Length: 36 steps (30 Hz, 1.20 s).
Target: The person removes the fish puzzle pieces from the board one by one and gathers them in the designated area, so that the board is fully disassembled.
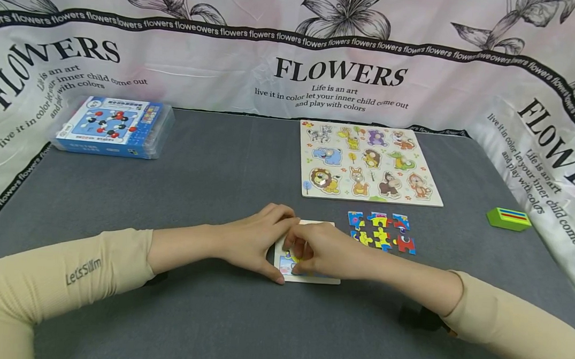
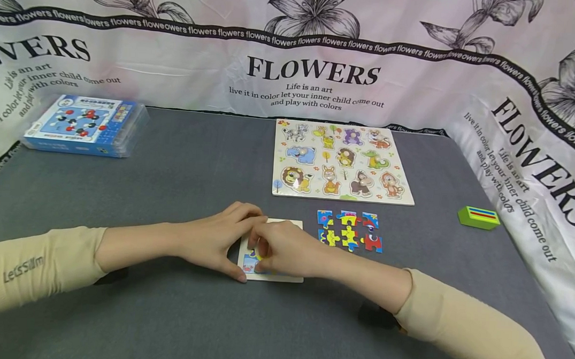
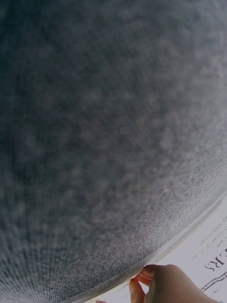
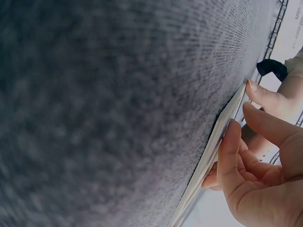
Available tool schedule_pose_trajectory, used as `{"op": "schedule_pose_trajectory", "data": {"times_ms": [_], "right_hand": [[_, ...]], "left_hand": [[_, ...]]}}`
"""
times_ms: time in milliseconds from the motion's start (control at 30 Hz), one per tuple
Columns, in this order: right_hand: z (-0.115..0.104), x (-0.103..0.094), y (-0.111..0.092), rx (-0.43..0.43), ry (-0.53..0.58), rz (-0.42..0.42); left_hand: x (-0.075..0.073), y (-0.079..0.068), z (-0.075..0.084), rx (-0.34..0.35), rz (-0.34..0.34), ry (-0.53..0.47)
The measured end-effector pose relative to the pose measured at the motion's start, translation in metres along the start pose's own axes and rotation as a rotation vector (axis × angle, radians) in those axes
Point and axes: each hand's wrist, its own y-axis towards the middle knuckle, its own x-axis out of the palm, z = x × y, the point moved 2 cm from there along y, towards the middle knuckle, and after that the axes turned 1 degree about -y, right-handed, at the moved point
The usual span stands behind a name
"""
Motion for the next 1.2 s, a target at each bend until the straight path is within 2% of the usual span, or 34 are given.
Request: {"op": "schedule_pose_trajectory", "data": {"times_ms": [367, 767, 1200], "right_hand": [[0.0066, 0.0033, 0.0012, -0.025, -0.009, -0.002], [0.0038, 0.0030, 0.0021, -0.031, -0.021, -0.002], [0.0042, 0.0029, 0.0024, -0.033, -0.039, 0.006]], "left_hand": [[0.0017, 0.0009, -0.0018, -0.013, 0.015, -0.014], [0.0019, 0.0008, -0.0028, 0.011, 0.031, 0.000], [0.0017, -0.0001, -0.0024, 0.007, 0.029, -0.021]]}}
